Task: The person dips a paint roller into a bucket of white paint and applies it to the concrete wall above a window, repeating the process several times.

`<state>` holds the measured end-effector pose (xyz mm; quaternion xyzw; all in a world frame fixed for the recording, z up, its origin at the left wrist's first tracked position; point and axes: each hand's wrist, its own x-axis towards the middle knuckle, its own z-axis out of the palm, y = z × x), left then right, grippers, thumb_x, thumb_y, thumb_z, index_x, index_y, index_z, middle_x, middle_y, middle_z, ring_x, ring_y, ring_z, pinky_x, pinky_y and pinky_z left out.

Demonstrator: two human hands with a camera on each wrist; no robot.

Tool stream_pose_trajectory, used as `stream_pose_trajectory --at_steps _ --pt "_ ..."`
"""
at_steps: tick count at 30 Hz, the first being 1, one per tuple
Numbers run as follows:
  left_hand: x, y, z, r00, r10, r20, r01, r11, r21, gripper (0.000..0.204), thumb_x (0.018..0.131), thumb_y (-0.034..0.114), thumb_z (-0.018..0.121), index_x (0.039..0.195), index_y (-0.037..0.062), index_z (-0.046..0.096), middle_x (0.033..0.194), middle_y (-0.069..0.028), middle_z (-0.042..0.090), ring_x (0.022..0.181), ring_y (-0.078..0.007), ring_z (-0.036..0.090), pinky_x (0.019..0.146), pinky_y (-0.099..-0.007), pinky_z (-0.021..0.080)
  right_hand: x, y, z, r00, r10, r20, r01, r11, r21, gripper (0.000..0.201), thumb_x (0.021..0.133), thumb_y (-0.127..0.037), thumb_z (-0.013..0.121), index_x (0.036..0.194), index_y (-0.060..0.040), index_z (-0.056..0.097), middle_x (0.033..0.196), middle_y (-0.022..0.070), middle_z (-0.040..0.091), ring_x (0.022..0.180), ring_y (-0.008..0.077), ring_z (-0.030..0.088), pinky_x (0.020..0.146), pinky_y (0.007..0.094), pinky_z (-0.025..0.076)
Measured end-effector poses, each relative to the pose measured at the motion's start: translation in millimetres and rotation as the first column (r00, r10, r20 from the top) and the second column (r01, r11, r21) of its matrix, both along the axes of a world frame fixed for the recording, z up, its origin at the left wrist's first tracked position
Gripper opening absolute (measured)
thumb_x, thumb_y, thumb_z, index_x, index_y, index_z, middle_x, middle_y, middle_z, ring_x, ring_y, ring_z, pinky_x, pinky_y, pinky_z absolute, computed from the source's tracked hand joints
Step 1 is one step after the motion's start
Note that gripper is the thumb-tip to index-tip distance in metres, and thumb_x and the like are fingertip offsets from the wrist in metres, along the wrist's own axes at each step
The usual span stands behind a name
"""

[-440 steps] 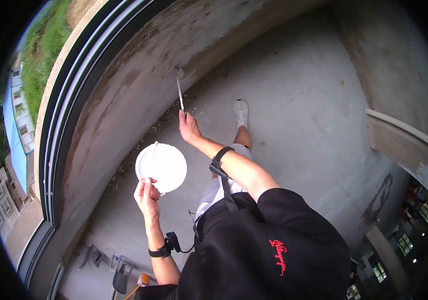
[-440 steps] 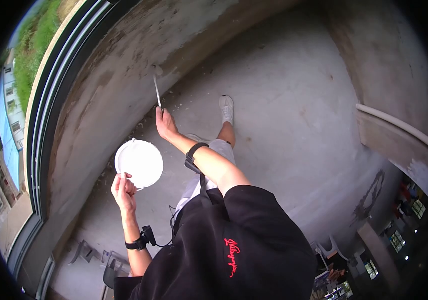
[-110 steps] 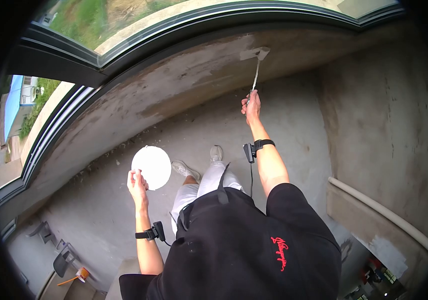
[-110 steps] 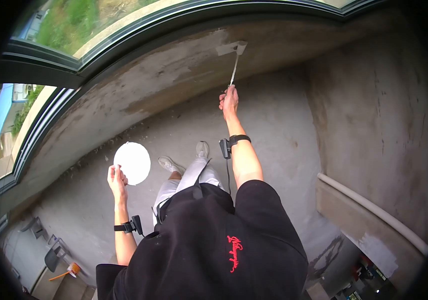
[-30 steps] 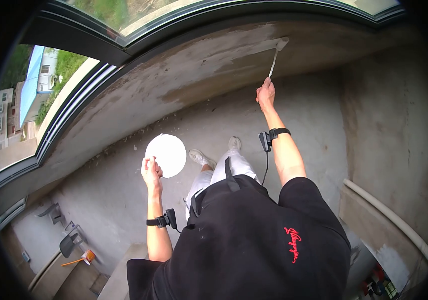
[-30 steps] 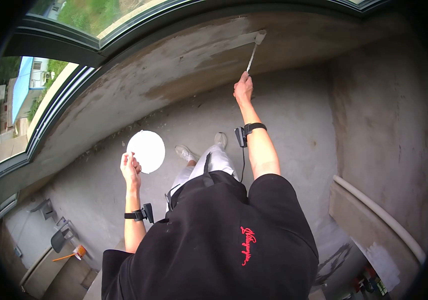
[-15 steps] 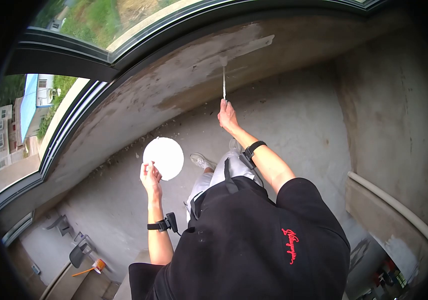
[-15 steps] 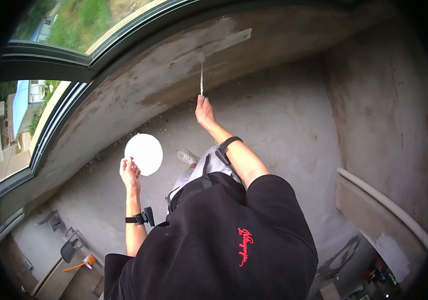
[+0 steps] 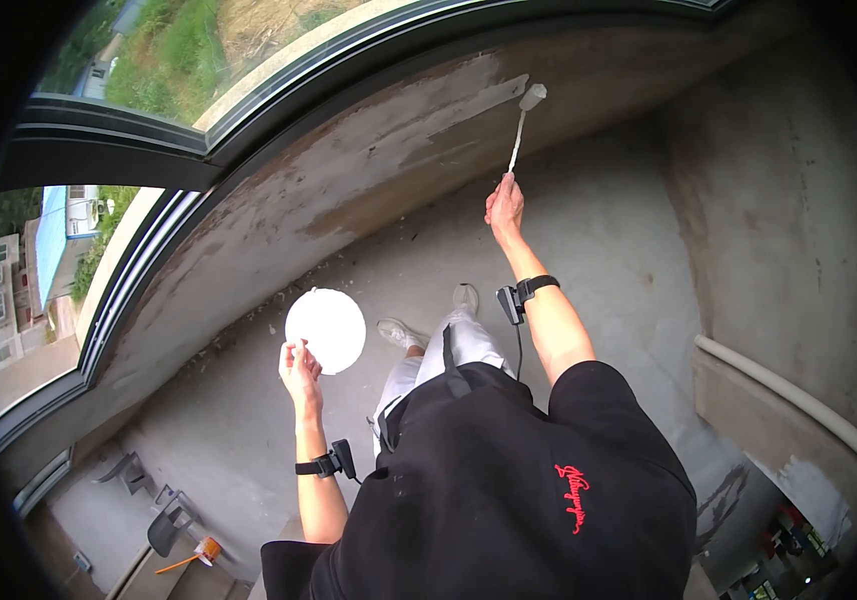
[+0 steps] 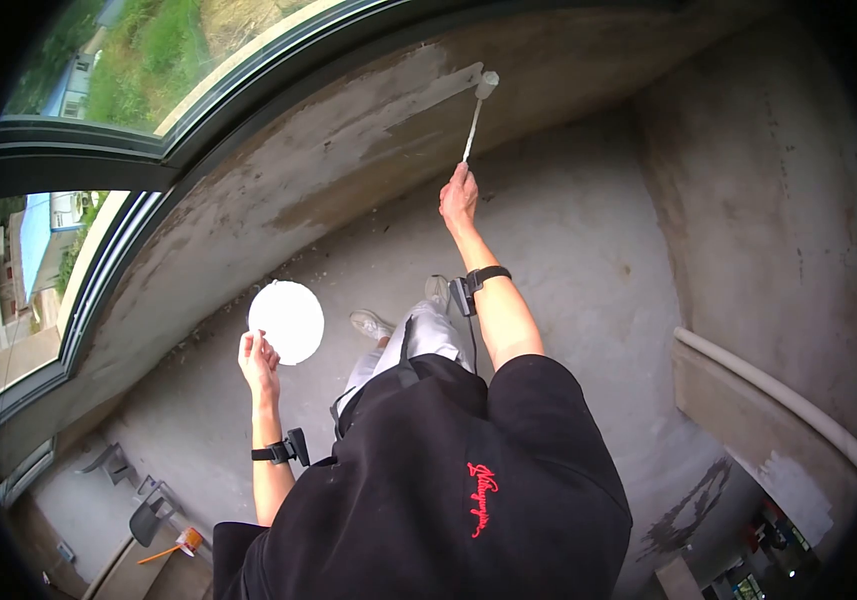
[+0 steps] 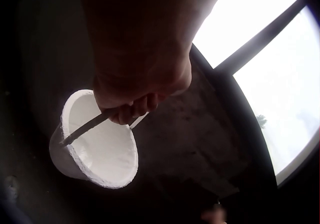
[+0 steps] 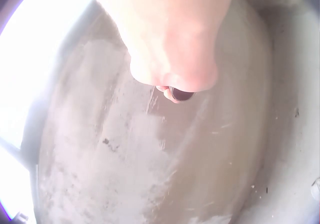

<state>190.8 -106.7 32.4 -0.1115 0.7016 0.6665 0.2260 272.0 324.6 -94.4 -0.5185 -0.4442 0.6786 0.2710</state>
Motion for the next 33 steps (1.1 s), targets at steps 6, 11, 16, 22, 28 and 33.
stream_pose_trajectory --at_steps 6,11,16,22,28,33 --pt "2.0 -4.3 -3.4 0.999 -0.017 0.03 0.017 1.0 0.004 0.014 0.097 0.02 0.056 0.091 0.0082 0.056 0.059 0.0086 0.035 0.048 -0.0011 0.029 0.043 -0.0194 0.021 -12.0 53.1 14.3 0.997 0.033 0.071 -0.038 0.996 0.08 0.048 0.101 -0.05 0.03 0.076 -0.01 0.04 0.054 0.0022 0.043 0.038 0.0113 0.04 0.032 0.0271 0.035" --pt "3.6 -2.8 -5.7 0.999 0.001 0.045 0.0 1.0 -0.015 0.012 0.098 0.019 0.055 0.091 0.0084 0.055 0.057 0.0092 0.033 0.046 -0.0008 0.026 0.043 -0.0192 0.02 -28.8 23.9 12.1 0.989 0.051 0.135 -0.061 0.996 0.07 0.049 0.101 -0.049 0.03 0.087 -0.0042 0.043 0.054 0.0041 0.045 0.038 0.0143 0.043 0.033 0.0287 0.036" --pt "0.0 0.0 -3.0 0.998 -0.029 0.055 0.029 1.0 0.0 0.013 0.097 0.02 0.056 0.091 0.0082 0.055 0.058 0.0091 0.034 0.047 -0.001 0.027 0.044 -0.0194 0.021 -43.9 -17.7 -42.4 0.976 0.063 0.21 -0.112 0.966 0.231 0.046 0.101 -0.046 0.033 0.087 -0.0041 0.043 0.052 0.0053 0.045 0.036 0.0158 0.044 0.032 0.0301 0.037" --pt "-0.8 8.2 -2.2 0.997 -0.055 0.05 0.055 0.998 -0.003 0.014 0.097 0.021 0.057 0.091 0.0082 0.055 0.058 0.009 0.034 0.048 -0.0011 0.028 0.044 -0.0196 0.022 -46.7 -83.5 -44.3 0.964 0.199 0.175 -0.215 0.974 0.078 0.046 0.1 -0.048 0.033 0.092 -0.0041 0.044 0.051 0.0047 0.045 0.035 0.0155 0.043 0.032 0.0302 0.036" --pt "0.3 14.7 -0.5 0.995 -0.079 0.055 0.079 0.997 -0.001 0.014 0.097 0.021 0.057 0.09 0.0086 0.055 0.058 0.0088 0.034 0.048 -0.0012 0.028 0.044 -0.0196 0.022 -39.7 -132.6 -8.1 0.863 0.397 0.311 -0.422 0.907 0.014 0.052 0.1 -0.046 0.031 0.103 0.0024 0.051 0.097 0.0345 0.06 0.097 0.0523 0.054 0.084 0.057 0.042" --pt "1.4 16.7 0.0 0.995 -0.092 0.047 0.093 0.995 -0.02 0.014 0.097 0.022 0.057 0.09 0.0092 0.055 0.059 0.0088 0.035 0.048 -0.0011 0.028 0.043 -0.0196 0.022 -46.1 -158.8 -5.2 0.821 0.514 0.249 -0.507 0.856 -0.096 0.057 0.1 -0.048 0.028 0.108 0.0034 0.051 0.101 0.0355 0.059 0.101 0.0517 0.054 0.087 0.0554 0.043"
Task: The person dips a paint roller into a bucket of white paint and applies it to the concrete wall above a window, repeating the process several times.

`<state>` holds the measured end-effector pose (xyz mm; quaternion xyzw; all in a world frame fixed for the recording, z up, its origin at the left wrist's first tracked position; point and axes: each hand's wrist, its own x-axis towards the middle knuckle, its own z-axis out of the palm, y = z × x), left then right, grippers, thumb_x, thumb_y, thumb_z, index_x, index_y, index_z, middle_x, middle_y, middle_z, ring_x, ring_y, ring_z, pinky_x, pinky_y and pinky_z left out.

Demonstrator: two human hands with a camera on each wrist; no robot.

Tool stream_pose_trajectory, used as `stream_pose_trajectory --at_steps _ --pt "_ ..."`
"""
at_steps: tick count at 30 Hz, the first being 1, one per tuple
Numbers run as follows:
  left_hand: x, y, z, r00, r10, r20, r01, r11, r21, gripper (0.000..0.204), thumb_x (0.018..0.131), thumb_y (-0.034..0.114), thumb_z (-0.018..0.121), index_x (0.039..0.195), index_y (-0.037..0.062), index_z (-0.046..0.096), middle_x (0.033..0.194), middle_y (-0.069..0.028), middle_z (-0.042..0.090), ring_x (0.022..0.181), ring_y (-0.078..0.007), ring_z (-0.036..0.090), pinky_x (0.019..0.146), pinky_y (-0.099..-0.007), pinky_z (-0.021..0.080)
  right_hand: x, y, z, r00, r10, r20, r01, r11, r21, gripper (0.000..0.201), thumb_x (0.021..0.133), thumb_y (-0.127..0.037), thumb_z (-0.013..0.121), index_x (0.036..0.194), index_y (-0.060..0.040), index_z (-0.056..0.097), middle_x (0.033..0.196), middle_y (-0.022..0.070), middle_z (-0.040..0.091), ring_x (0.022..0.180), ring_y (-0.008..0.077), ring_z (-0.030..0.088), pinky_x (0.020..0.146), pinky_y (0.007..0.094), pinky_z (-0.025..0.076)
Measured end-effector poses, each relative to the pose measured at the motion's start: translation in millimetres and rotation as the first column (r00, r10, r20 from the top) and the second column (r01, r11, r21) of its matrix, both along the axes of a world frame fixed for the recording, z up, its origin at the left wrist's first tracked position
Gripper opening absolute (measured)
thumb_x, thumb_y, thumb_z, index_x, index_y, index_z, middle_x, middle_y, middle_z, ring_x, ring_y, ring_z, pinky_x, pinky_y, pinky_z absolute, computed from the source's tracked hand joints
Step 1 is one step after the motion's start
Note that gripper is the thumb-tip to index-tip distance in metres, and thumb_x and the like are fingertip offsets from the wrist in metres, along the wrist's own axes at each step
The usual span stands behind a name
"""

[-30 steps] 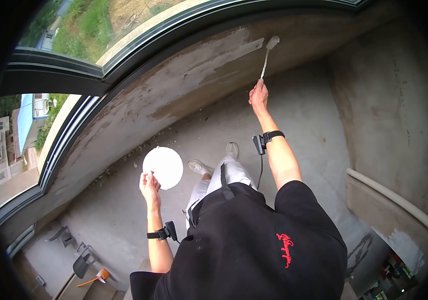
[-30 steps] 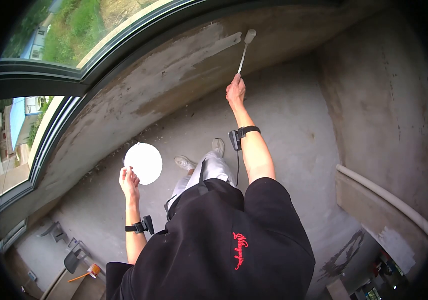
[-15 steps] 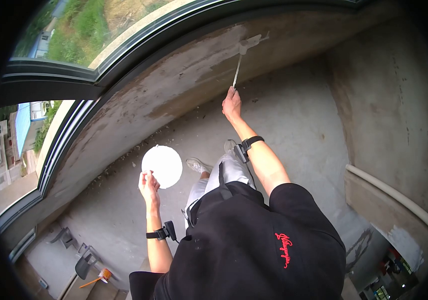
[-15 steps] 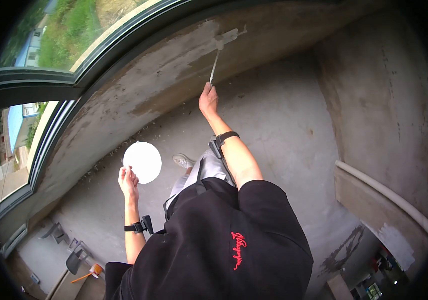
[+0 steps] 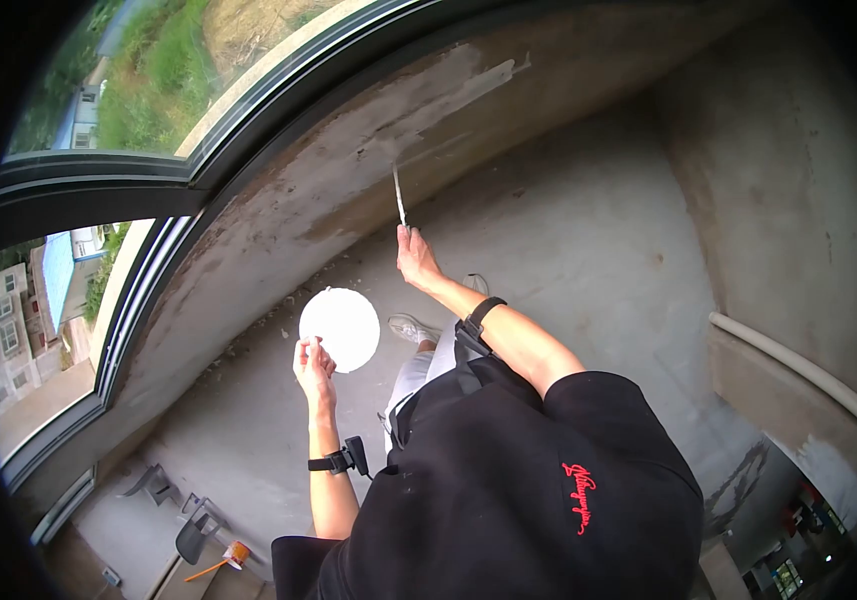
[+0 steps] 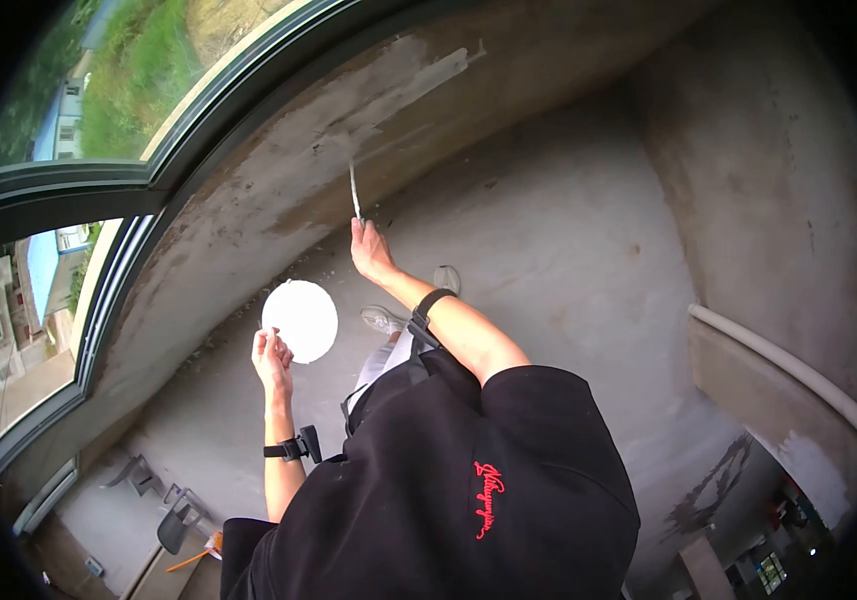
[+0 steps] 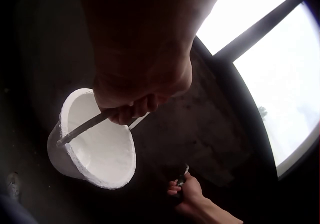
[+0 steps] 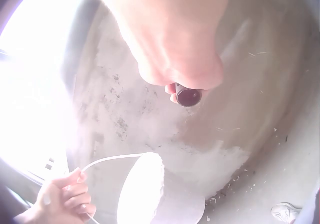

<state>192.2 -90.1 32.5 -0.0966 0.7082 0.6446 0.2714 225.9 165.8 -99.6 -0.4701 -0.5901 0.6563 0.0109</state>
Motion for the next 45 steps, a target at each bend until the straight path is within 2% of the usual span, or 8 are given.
stream_pose_trajectory --at_steps 7,9,11,23,31,32,33,45 --pt "-1.0 1.6 3.8 1.0 0.007 -0.007 -0.007 1.0 0.001 0.013 0.097 0.02 0.057 0.09 0.0092 0.055 0.058 0.0088 0.035 0.048 -0.001 0.028 0.043 -0.019 0.022 -1.2 35.9 -7.9 0.979 -0.201 -0.023 0.202 0.976 0.087 0.057 0.1 -0.047 0.029 0.104 0.0053 0.052 0.106 0.0335 0.059 0.105 0.051 0.052 0.089 0.0546 0.041" --pt "-0.1 -1.5 2.9 1.0 0.011 -0.008 -0.011 1.0 0.008 0.013 0.097 0.02 0.057 0.09 0.0092 0.055 0.058 0.0088 0.036 0.048 -0.001 0.028 0.043 -0.0189 0.022 -9.2 57.0 -53.8 0.955 -0.287 -0.078 0.298 0.927 0.229 0.052 0.101 -0.047 0.029 0.084 -0.0005 0.046 0.055 0.0085 0.05 0.042 0.0199 0.051 0.039 0.0346 0.043" --pt "1.2 -2.2 2.0 1.0 0.019 -0.017 -0.018 1.0 0.017 0.013 0.097 0.021 0.057 0.091 0.009 0.055 0.059 0.0087 0.036 0.048 -0.0011 0.028 0.043 -0.019 0.022 -3.2 88.1 -32.1 0.942 -0.328 -0.073 0.336 0.93 0.149 0.053 0.101 -0.047 0.028 0.082 -0.0008 0.045 0.053 0.0071 0.049 0.036 0.0184 0.047 0.034 0.0323 0.04" --pt "4.2 -18.7 -11.0 0.999 0.039 -0.016 -0.039 0.999 -0.009 0.015 0.097 0.022 0.058 0.089 0.0093 0.055 0.058 0.0086 0.036 0.047 -0.0008 0.027 0.043 -0.0191 0.02 15.6 213.0 -13.1 0.903 -0.427 -0.048 0.429 0.892 0.144 0.057 0.1 -0.047 0.029 0.084 0.0033 0.049 0.054 0.0079 0.051 0.039 0.0181 0.05 0.037 0.0322 0.042" --pt "5.1 -12.5 -8.9 1.0 0.017 -0.026 -0.017 1.0 0.0 0.015 0.097 0.022 0.058 0.089 0.0091 0.055 0.058 0.0085 0.036 0.047 -0.0009 0.027 0.043 -0.0189 0.02 9.8 125.8 -44.3 0.95 -0.308 -0.053 0.313 0.936 0.16 0.049 0.101 -0.045 0.032 0.09 0.0009 0.047 0.054 0.0074 0.049 0.038 0.0181 0.048 0.035 0.0326 0.041" --pt "4.4 -12.3 -7.9 1.0 0.008 -0.024 -0.008 1.0 -0.004 0.014 0.097 0.021 0.057 0.09 0.009 0.055 0.057 0.0082 0.035 0.047 -0.0014 0.027 0.043 -0.0195 0.021 4.4 111.7 -61.8 0.959 -0.283 0.016 0.277 0.948 0.157 0.054 0.099 -0.045 0.033 0.105 0.0049 0.055 0.098 0.0347 0.061 0.094 0.0503 0.059 0.081 0.0539 0.048" --pt "4.6 -10.1 -8.4 1.0 -0.002 -0.022 0.002 1.0 -0.004 0.013 0.098 0.021 0.055 0.091 0.0088 0.055 0.057 0.0079 0.034 0.047 -0.0019 0.026 0.043 -0.02 0.021 2.8 99.4 -51.0 0.966 -0.255 0.043 0.248 0.962 0.113 0.053 0.099 -0.045 0.034 0.105 0.0037 0.055 0.103 0.0351 0.06 0.103 0.0518 0.053 0.088 0.056 0.043" --pt "3.4 -5.3 0.0 0.999 0.006 -0.036 -0.005 1.0 0.024 0.014 0.098 0.02 0.054 0.091 0.008 0.056 0.056 0.007 0.034 0.046 -0.0028 0.026 0.042 -0.0206 0.021 -1.7 35.9 -4.5 0.986 -0.1 0.135 0.079 0.985 0.154 0.056 0.099 -0.048 0.031 0.114 0.0013 0.051 0.105 0.0323 0.061 0.103 0.0503 0.055 0.089 0.0561 0.044"
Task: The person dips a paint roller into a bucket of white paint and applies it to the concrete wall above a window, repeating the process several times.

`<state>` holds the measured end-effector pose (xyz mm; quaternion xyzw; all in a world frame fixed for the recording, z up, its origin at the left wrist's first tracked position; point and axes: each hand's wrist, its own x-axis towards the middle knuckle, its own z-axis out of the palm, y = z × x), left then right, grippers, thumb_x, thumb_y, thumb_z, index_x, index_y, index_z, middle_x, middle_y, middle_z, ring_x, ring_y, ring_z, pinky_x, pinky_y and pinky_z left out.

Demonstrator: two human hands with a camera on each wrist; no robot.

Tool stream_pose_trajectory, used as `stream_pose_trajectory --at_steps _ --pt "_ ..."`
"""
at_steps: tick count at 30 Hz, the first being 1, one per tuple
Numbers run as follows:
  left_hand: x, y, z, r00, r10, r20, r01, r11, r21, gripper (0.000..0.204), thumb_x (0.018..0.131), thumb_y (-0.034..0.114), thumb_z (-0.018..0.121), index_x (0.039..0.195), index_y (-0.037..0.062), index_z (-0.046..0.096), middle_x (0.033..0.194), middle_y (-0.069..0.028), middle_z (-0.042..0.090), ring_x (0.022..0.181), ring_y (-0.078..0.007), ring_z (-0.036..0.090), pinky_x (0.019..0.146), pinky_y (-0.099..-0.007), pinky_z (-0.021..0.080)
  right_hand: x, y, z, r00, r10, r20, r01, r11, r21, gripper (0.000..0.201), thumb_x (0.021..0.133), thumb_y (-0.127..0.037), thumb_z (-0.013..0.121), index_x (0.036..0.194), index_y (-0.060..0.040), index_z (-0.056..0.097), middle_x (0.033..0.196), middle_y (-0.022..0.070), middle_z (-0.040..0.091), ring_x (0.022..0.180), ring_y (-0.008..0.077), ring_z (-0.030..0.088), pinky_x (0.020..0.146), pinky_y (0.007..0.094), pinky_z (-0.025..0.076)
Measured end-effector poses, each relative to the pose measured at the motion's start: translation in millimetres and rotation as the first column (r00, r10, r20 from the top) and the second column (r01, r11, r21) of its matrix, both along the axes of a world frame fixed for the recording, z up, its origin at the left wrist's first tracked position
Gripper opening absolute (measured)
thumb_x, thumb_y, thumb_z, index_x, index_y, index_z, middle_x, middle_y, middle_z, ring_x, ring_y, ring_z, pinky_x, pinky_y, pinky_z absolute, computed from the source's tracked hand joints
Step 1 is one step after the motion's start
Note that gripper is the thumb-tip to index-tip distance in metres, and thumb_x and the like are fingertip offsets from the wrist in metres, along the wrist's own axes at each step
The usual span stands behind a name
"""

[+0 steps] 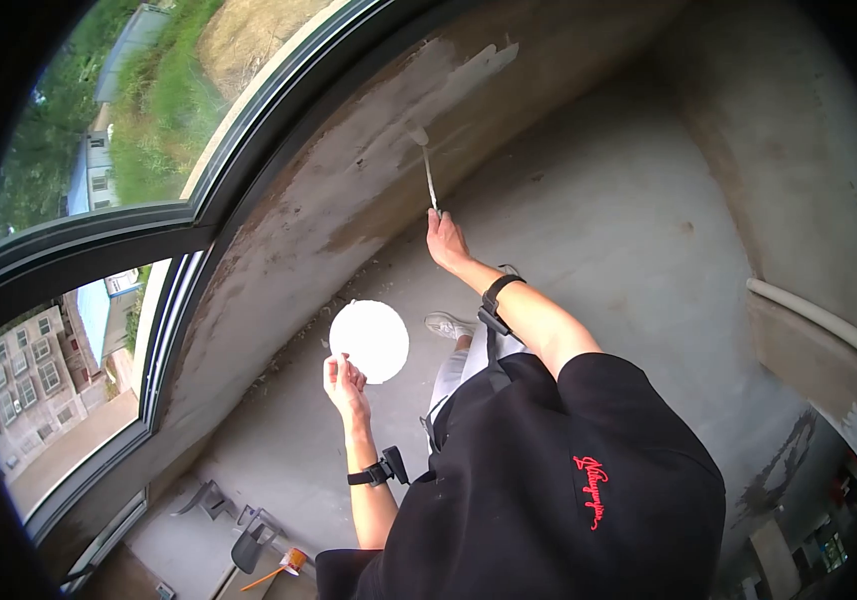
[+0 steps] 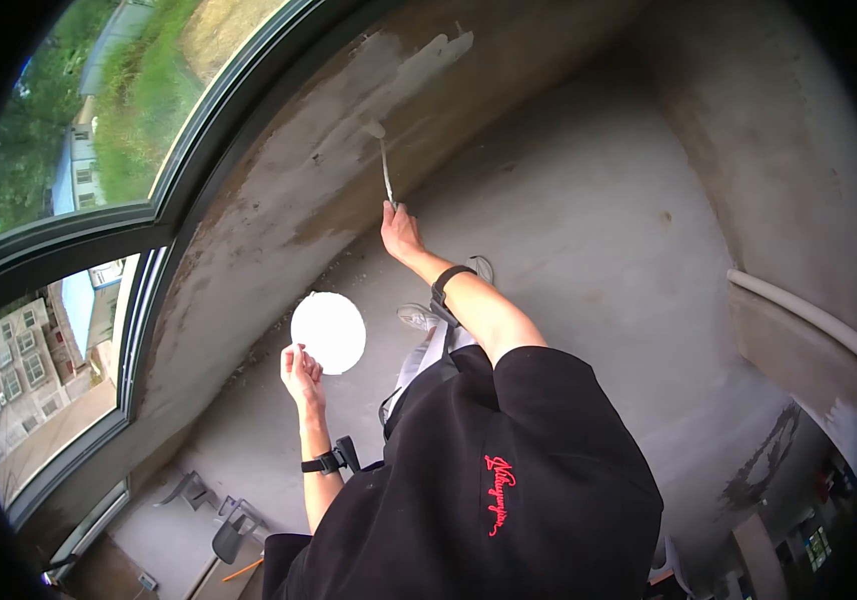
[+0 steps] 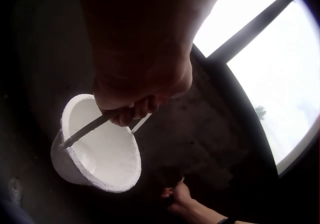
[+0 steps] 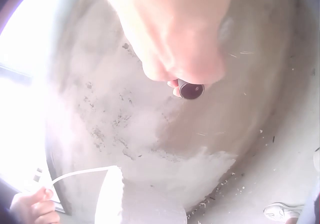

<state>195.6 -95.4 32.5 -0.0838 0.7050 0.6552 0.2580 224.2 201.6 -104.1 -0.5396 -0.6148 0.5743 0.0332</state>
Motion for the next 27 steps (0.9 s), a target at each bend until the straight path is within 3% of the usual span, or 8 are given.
stream_pose_trajectory --at_steps 4,9,10,15,16,18,20,27 --pt "-0.1 -1.9 -2.6 1.0 0.002 0.004 -0.002 1.0 -0.007 0.013 0.098 0.019 0.054 0.091 0.008 0.056 0.056 0.0071 0.033 0.046 -0.0027 0.026 0.042 -0.0208 0.02 8.3 27.1 -10.8 0.999 -0.006 0.05 0.005 1.0 0.014 0.054 0.099 -0.049 0.031 0.111 -0.0007 0.052 0.104 0.0328 0.061 0.102 0.0506 0.055 0.088 0.056 0.044" --pt "1.7 -5.1 -8.5 1.0 0.025 0.008 -0.024 0.999 -0.029 0.013 0.098 0.019 0.054 0.091 0.0079 0.055 0.056 0.0071 0.033 0.046 -0.0025 0.025 0.042 -0.0209 0.02 -11.4 61.7 -41.6 0.974 -0.212 -0.079 0.221 0.965 0.139 0.056 0.099 -0.046 0.034 0.102 0.0052 0.055 0.102 0.0376 0.059 0.101 0.0535 0.054 0.089 0.0557 0.043" --pt "2.0 -6.4 -8.4 1.0 0.027 0.003 -0.027 0.999 -0.029 0.013 0.098 0.019 0.054 0.091 0.0079 0.055 0.056 0.0071 0.033 0.046 -0.0026 0.026 0.042 -0.0209 0.02 -18.6 76.1 -59.7 0.959 -0.272 -0.083 0.274 0.962 0.018 0.057 0.099 -0.045 0.033 0.105 0.0063 0.056 0.101 0.038 0.059 0.102 0.0538 0.053 0.09 0.0555 0.042" --pt "0.7 -16.1 -10.8 1.0 0.02 0.003 -0.02 1.0 -0.013 0.012 0.097 0.018 0.057 0.091 0.0085 0.054 0.058 0.0075 0.036 0.048 -0.0018 0.027 0.044 -0.0202 0.022 -11.7 143.8 -53.1 0.944 -0.321 -0.078 0.32 0.947 -0.025 0.062 0.099 -0.048 0.029 0.109 0.0086 0.054 0.094 0.0319 0.064 0.065 0.0401 0.067 0.059 0.0429 0.057" --pt "1.0 -18.6 -12.8 1.0 0.028 0.003 -0.028 0.999 -0.02 0.012 0.097 0.018 0.057 0.091 0.0087 0.054 0.059 0.0075 0.036 0.048 -0.0018 0.027 0.044 -0.0201 0.021 -5.9 149.4 -45.2 0.95 -0.31 -0.04 0.308 0.95 -0.052 0.063 0.099 -0.049 0.029 0.111 0.0079 0.054 0.097 0.0327 0.063 0.077 0.0448 0.066 0.07 0.047 0.055" --pt "3.2 -22.3 -16.3 0.999 0.03 0.01 -0.03 0.999 -0.023 0.012 0.097 0.018 0.057 0.09 0.0088 0.054 0.059 0.0075 0.037 0.048 -0.0018 0.027 0.044 -0.0201 0.021 -1.7 148.0 -78.0 0.96 -0.276 -0.039 0.278 0.959 0.062 0.063 0.098 -0.049 0.029 0.112 0.0064 0.054 0.103 0.0333 0.062 0.094 0.0487 0.061 0.084 0.0509 0.05" --pt "2.9 -24.7 -23.3 0.999 0.033 0.043 -0.033 0.999 0.0 0.011 0.097 0.018 0.057 0.09 0.0093 0.053 0.06 0.0076 0.037 0.049 -0.0018 0.028 0.044 -0.02 0.021 0.4 127.7 -70.8 0.976 -0.22 0.001 0.22 0.975 0.031 0.062 0.098 -0.049 0.029 0.114 0.0047 0.054 0.109 0.0337 0.06 0.107 0.0504 0.054 0.093 0.0528 0.043" --pt "4.7 -15.8 -20.7 1.0 0.009 0.019 -0.009 1.0 -0.024 0.013 0.098 0.019 0.055 0.091 0.008 0.055 0.057 0.007 0.034 0.047 -0.003 0.027 0.043 -0.0205 0.023 -7.7 17.5 -63.6 0.997 -0.035 0.068 0.029 0.996 0.084 0.056 0.098 -0.051 0.031 0.114 -0.0009 0.05 0.101 0.0338 0.061 0.099 0.0515 0.057 0.088 0.0582 0.044"
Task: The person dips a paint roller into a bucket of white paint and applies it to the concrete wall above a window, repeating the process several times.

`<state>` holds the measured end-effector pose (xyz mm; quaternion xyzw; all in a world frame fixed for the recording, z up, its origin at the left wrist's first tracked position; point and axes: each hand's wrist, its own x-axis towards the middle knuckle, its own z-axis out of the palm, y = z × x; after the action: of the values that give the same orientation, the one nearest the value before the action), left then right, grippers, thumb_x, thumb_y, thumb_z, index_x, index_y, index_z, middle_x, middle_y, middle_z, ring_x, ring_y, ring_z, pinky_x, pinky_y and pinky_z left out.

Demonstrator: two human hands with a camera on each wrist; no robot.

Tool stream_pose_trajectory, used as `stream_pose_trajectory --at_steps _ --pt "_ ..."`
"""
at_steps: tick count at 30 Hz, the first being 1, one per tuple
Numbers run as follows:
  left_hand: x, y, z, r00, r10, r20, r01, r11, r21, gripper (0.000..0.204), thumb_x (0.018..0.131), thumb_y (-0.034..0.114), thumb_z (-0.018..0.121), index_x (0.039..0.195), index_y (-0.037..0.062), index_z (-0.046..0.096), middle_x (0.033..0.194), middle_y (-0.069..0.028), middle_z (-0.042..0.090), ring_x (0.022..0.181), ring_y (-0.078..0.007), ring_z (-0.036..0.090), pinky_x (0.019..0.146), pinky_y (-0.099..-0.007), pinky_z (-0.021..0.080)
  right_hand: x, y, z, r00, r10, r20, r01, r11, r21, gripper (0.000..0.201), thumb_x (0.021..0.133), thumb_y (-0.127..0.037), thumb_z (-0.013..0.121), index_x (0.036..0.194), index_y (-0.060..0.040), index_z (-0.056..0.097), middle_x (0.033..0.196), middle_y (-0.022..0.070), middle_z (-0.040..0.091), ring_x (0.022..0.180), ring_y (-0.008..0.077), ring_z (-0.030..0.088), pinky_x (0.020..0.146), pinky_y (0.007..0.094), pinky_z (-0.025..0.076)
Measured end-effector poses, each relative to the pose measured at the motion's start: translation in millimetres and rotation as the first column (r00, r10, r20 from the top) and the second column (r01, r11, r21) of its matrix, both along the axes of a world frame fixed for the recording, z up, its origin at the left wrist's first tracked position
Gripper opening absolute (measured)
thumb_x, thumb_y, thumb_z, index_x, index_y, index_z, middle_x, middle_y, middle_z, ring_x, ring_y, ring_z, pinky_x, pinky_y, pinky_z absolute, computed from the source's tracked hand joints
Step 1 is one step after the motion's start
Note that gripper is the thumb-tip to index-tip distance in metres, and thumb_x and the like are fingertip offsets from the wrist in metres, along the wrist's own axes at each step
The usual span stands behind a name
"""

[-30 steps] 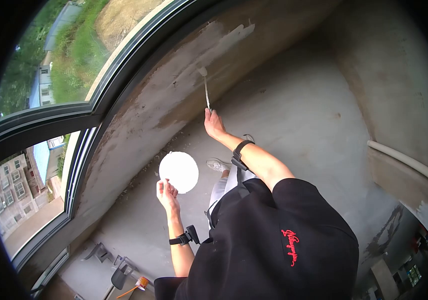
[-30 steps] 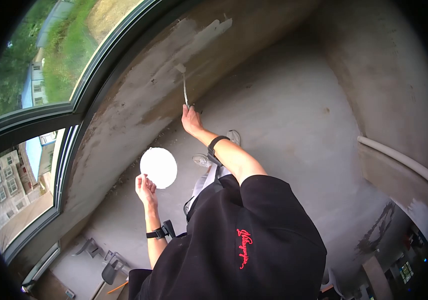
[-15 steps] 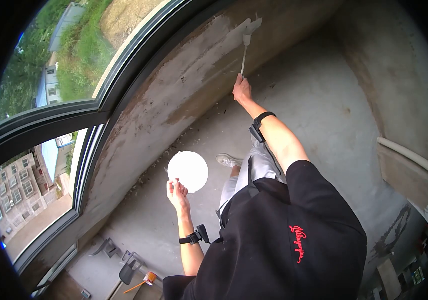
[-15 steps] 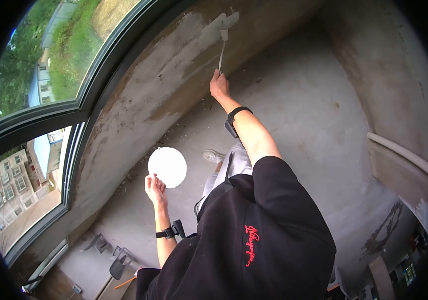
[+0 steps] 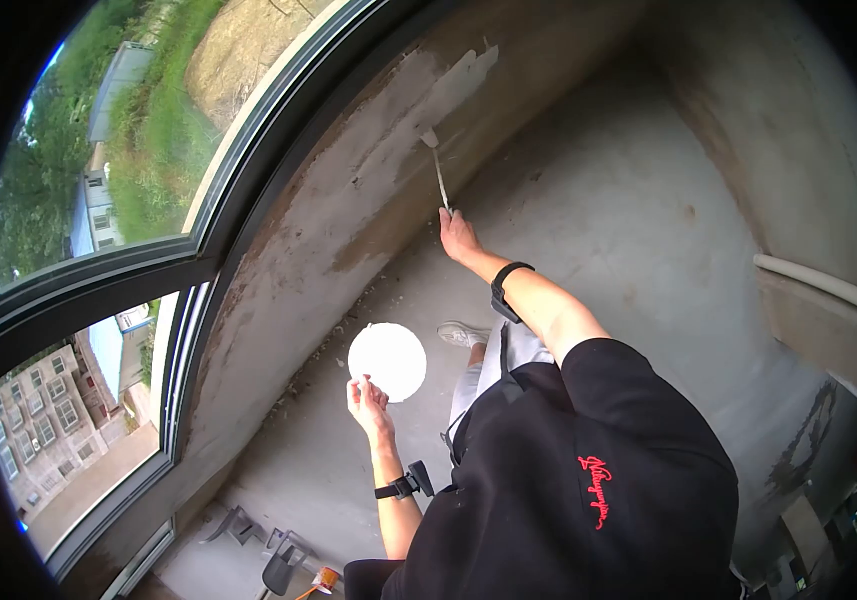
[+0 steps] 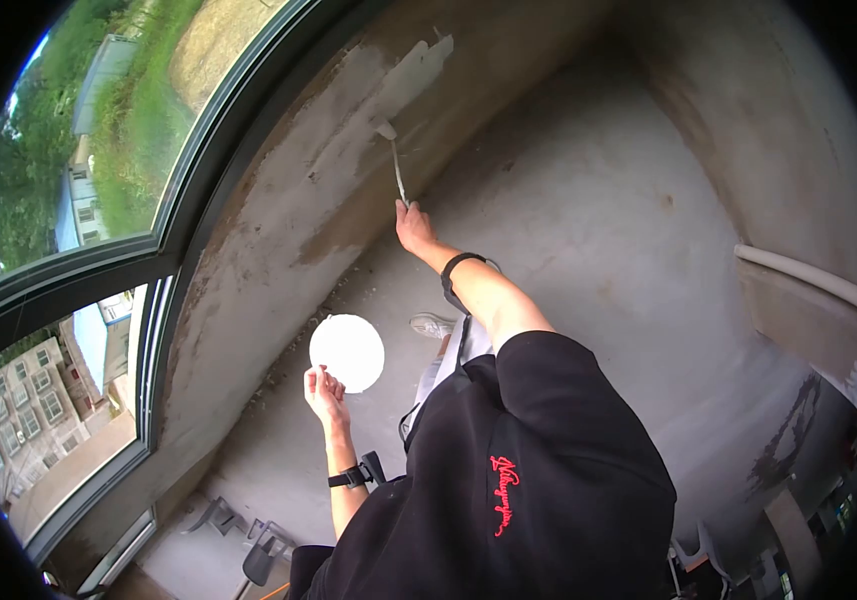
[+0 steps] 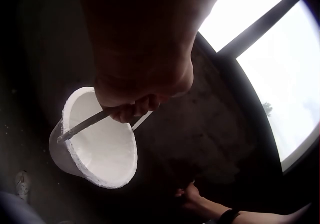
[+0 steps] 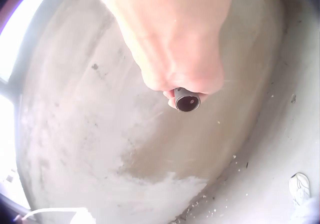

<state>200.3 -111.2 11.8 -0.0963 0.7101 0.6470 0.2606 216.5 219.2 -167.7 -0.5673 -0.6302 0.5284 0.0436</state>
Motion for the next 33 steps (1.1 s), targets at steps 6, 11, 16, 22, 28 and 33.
stream_pose_trajectory --at_steps 6,11,16,22,28,33 --pt "-0.5 7.2 12.2 1.0 0.004 -0.01 -0.004 1.0 0.004 0.014 0.097 0.02 0.056 0.09 0.008 0.055 0.057 0.0073 0.034 0.047 -0.0029 0.028 0.044 -0.0211 0.024 -8.2 -60.5 23.1 0.982 0.159 -0.107 -0.174 0.974 -0.148 0.061 0.099 -0.051 0.028 0.119 0.0028 0.049 0.106 0.0347 0.059 0.103 0.052 0.055 0.09 0.0562 0.044" --pt "-4.0 13.6 16.3 0.999 0.035 -0.017 -0.035 0.999 0.0 0.014 0.097 0.02 0.056 0.091 0.0079 0.055 0.056 0.0072 0.034 0.046 -0.0029 0.027 0.043 -0.0211 0.023 -5.0 -38.4 21.2 0.997 0.002 -0.072 -0.011 0.993 -0.121 0.06 0.098 -0.051 0.028 0.112 0.0029 0.051 0.104 0.0364 0.059 0.102 0.0524 0.055 0.089 0.0559 0.044" --pt "-1.5 11.8 13.2 0.999 0.044 0.014 -0.044 0.999 -0.007 0.015 0.097 0.021 0.056 0.091 0.0077 0.054 0.055 0.0069 0.034 0.046 -0.0028 0.027 0.043 -0.0207 0.022 -4.3 32.8 -26.7 0.985 -0.148 -0.093 0.143 0.988 -0.058 0.061 0.099 -0.05 0.03 0.107 0.0059 0.052 0.098 0.0361 0.061 0.095 0.0518 0.057 0.085 0.056 0.046" --pt "-3.5 8.9 10.5 0.999 0.033 0.012 -0.033 0.999 -0.021 0.014 0.097 0.02 0.057 0.091 0.0075 0.053 0.058 0.0073 0.035 0.047 -0.0022 0.027 0.043 -0.0203 0.02 22.9 122.1 -2.4 0.981 -0.188 -0.043 0.184 0.979 -0.083 0.065 0.099 -0.051 0.029 0.103 0.0093 0.052 0.081 0.0266 0.065 0.058 0.0342 0.065 0.054 0.0415 0.053" --pt "-3.3 3.4 3.8 0.997 0.071 0.036 -0.071 0.997 -0.003 0.014 0.097 0.021 0.057 0.091 0.0081 0.053 0.058 0.0079 0.035 0.047 -0.0017 0.027 0.043 -0.02 0.02 52.6 145.4 7.3 0.862 -0.416 -0.289 0.314 0.887 -0.339 0.052 0.099 -0.054 0.034 0.081 -0.0056 0.046 0.053 0.005 0.046 0.038 0.0144 0.042 0.036 0.0296 0.037" --pt "-3.7 7.9 5.1 0.995 0.082 0.048 -0.082 0.997 -0.006 0.014 0.097 0.02 0.057 0.09 0.0086 0.053 0.059 0.0083 0.036 0.048 -0.0016 0.027 0.044 -0.0199 0.02 50.5 139.8 27.8 0.823 -0.459 -0.334 0.328 0.865 -0.38 0.051 0.099 -0.055 0.035 0.076 -0.0092 0.042 0.052 0.0026 0.043 0.039 0.0121 0.039 0.034 0.027 0.032"
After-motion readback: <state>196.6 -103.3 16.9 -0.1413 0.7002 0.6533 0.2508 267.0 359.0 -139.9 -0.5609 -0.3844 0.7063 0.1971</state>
